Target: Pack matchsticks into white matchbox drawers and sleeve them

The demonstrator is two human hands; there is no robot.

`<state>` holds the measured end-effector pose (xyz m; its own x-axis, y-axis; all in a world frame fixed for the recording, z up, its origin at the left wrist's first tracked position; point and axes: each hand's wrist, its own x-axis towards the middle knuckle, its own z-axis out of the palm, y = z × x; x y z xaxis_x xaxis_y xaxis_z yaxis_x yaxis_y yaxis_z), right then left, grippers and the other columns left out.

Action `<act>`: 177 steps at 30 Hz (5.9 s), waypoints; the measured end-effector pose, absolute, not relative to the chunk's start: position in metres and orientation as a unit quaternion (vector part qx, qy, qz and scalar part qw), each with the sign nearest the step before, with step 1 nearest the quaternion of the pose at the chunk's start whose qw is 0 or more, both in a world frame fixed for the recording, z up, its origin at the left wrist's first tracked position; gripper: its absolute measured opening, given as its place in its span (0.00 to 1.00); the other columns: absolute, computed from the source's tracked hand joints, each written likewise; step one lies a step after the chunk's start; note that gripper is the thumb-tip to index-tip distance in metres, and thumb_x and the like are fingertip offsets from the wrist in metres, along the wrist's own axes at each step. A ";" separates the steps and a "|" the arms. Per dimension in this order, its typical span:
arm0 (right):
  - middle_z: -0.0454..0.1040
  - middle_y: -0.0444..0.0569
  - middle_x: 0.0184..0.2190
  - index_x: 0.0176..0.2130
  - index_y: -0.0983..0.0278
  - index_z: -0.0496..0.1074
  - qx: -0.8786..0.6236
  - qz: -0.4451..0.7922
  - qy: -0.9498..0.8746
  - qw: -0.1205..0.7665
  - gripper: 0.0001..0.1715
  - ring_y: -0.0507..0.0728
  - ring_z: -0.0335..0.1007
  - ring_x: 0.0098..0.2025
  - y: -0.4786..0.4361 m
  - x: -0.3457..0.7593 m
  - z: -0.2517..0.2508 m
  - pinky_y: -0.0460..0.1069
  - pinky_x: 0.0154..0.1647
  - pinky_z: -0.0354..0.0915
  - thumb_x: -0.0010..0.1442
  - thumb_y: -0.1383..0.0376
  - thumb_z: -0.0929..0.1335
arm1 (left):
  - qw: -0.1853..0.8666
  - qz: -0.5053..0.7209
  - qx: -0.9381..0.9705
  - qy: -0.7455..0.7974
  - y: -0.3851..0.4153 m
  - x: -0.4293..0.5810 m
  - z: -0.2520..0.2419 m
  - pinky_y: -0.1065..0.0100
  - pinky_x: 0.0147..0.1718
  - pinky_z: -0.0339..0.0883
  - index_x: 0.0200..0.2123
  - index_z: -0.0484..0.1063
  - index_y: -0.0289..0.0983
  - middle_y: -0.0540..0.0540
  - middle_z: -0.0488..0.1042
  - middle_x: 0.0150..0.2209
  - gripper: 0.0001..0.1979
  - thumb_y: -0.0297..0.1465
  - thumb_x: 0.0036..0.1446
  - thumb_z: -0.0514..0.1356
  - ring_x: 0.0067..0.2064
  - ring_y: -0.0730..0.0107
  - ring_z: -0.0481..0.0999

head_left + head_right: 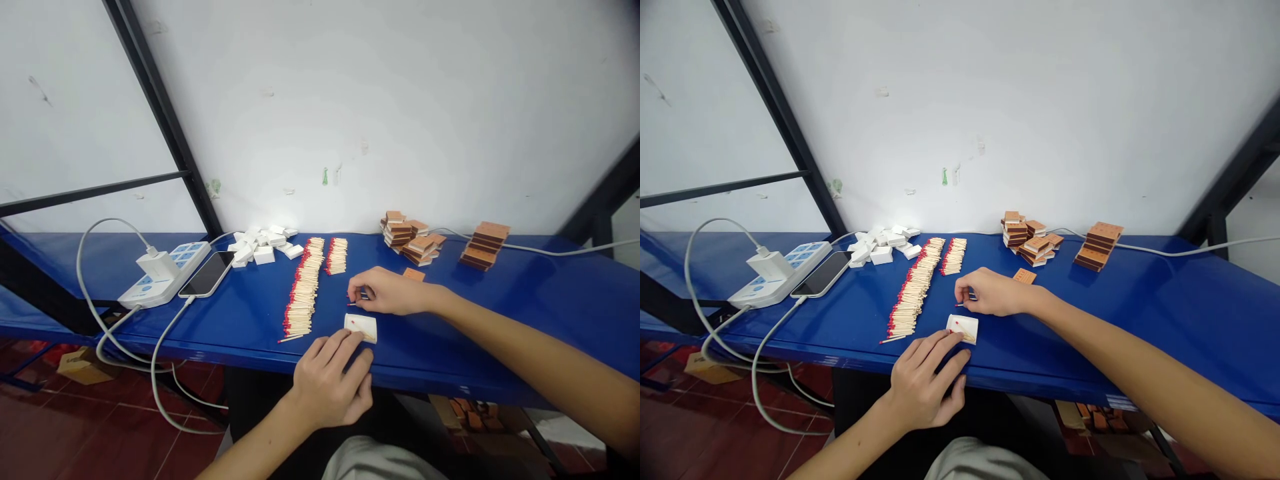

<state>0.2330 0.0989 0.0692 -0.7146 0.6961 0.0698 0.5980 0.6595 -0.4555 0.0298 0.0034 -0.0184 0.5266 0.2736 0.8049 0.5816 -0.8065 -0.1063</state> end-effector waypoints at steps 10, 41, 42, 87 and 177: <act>0.71 0.44 0.27 0.36 0.64 0.74 -0.463 0.150 -0.868 0.093 0.16 0.51 0.62 0.27 0.108 0.238 0.068 0.46 0.28 0.52 0.61 0.53 0.67 | 0.182 -0.432 -0.851 -0.236 0.004 0.030 -0.019 0.62 0.40 0.68 0.42 0.76 0.36 0.43 0.78 0.46 0.13 0.28 0.54 0.58 0.48 0.58 0.76; 0.73 0.46 0.21 0.36 0.64 0.73 -0.456 0.241 -0.857 0.018 0.16 0.53 0.67 0.23 0.097 0.238 0.084 0.46 0.26 0.57 0.64 0.54 0.65 | 0.178 -0.395 -0.863 -0.260 0.001 0.029 -0.018 0.61 0.40 0.69 0.45 0.76 0.37 0.43 0.76 0.52 0.14 0.30 0.56 0.56 0.48 0.56 0.76; 0.73 0.46 0.21 0.36 0.64 0.73 -0.459 0.247 -0.853 0.011 0.16 0.53 0.67 0.23 0.097 0.238 0.085 0.46 0.26 0.57 0.64 0.55 0.65 | 0.178 -0.395 -0.863 -0.259 0.001 0.029 -0.018 0.61 0.40 0.69 0.45 0.76 0.37 0.43 0.76 0.53 0.14 0.30 0.56 0.56 0.48 0.56 0.76; 0.75 0.46 0.25 0.32 0.63 0.75 -0.392 0.176 -0.902 0.048 0.13 0.52 0.67 0.27 0.074 0.227 0.086 0.45 0.28 0.56 0.60 0.57 0.67 | 0.169 -0.393 -0.861 -0.276 0.000 0.031 -0.015 0.58 0.44 0.69 0.48 0.74 0.35 0.37 0.74 0.54 0.17 0.32 0.56 0.56 0.54 0.52 0.73; 0.72 0.51 0.44 0.66 0.60 0.57 -0.298 0.195 -0.918 0.173 0.40 0.56 0.69 0.42 0.090 0.232 0.062 0.52 0.43 0.68 0.59 0.61 0.71 | 0.146 -0.309 -0.868 -0.361 -0.005 0.033 -0.011 0.48 0.49 0.67 0.56 0.70 0.33 0.29 0.63 0.62 0.25 0.38 0.57 0.57 0.63 0.37 0.62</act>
<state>0.2322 0.0899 0.0624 -0.7620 0.6156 0.2010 0.4804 0.7455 -0.4621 0.0325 -0.0053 -0.0107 0.5491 0.5358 0.6414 0.7164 -0.6970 -0.0310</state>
